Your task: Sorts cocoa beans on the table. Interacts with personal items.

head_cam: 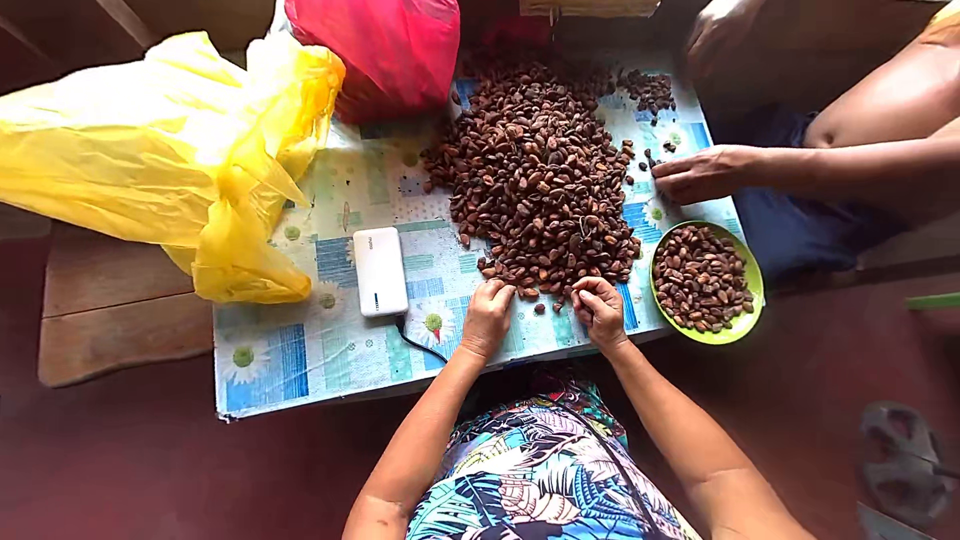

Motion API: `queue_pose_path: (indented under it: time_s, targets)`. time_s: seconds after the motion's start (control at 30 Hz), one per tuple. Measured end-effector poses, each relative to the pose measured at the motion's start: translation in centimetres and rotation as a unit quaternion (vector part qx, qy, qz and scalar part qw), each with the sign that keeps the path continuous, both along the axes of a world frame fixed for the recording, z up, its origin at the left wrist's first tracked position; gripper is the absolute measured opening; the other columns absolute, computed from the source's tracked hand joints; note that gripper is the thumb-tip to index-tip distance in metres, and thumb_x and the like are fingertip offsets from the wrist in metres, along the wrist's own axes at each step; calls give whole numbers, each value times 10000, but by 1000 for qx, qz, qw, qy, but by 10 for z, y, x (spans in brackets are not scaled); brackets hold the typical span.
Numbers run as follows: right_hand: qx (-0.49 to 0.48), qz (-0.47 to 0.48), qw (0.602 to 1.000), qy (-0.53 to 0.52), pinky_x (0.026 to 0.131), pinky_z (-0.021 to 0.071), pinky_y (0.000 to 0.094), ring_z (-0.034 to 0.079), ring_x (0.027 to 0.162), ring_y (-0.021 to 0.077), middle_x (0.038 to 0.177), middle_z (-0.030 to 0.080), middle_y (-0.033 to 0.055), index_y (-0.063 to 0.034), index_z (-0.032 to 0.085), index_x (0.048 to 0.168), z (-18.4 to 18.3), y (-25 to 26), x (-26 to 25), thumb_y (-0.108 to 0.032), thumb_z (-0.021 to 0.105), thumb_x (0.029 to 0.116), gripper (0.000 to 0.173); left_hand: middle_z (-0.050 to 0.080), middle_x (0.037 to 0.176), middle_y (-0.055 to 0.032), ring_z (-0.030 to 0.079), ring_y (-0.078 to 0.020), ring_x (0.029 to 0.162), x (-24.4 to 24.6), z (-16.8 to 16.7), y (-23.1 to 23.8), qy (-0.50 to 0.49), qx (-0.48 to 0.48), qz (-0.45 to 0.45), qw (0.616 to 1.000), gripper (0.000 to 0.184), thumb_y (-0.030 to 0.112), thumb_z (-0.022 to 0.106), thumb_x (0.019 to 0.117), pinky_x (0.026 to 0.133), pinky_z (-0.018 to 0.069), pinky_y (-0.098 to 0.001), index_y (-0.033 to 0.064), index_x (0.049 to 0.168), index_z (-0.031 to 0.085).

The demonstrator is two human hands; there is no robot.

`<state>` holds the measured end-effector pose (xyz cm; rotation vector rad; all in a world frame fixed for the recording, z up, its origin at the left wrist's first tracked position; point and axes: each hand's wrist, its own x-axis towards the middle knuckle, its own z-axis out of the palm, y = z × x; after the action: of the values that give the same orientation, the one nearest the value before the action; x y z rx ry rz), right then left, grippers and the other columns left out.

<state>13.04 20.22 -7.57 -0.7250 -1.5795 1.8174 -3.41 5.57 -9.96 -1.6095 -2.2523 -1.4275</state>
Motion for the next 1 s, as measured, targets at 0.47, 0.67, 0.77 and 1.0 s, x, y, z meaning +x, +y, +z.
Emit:
queue_pose_path:
  time_s: [0.47, 0.67, 0.77, 1.0]
  targets:
    - [-409, -92, 908, -13, 612, 584, 252, 663, 635, 109, 771, 681, 40, -35, 650, 995, 63, -45, -25, -160, 276, 1113, 411, 724, 1026, -208, 712, -335, 982, 55, 52, 12, -40, 58, -21, 997, 160, -13, 680, 893, 903, 583, -447, -41, 1024, 767]
    - [-507, -91, 855, 59, 771, 628, 325, 744, 828, 208, 927, 727, 118, 2, 652, 1072, 62, -44, -16, -248, 266, 1116, 461, 716, 1105, -245, 691, -403, 1069, 16, 57, 13, -17, -34, 4, 999, 183, 45, 635, 967, 958, 546, -526, -44, 1073, 754]
    - [-507, -104, 853, 65, 770, 631, 330, 754, 843, 225, 948, 741, 142, 16, 663, 1093, 55, -42, -2, -219, 299, 1114, 434, 674, 1149, -302, 653, -455, 1125, -29, 58, 9, -58, -204, 31, 977, 228, 27, 587, 992, 1005, 508, -572, -97, 1142, 705]
    - [-496, -126, 856, 72, 714, 625, 307, 735, 767, 193, 896, 732, 114, -2, 673, 1049, 48, -37, 22, -169, 315, 1105, 399, 631, 1130, -304, 638, -460, 1081, -36, 49, 3, -78, -283, 44, 955, 281, 56, 703, 934, 951, 518, -581, -90, 1170, 657]
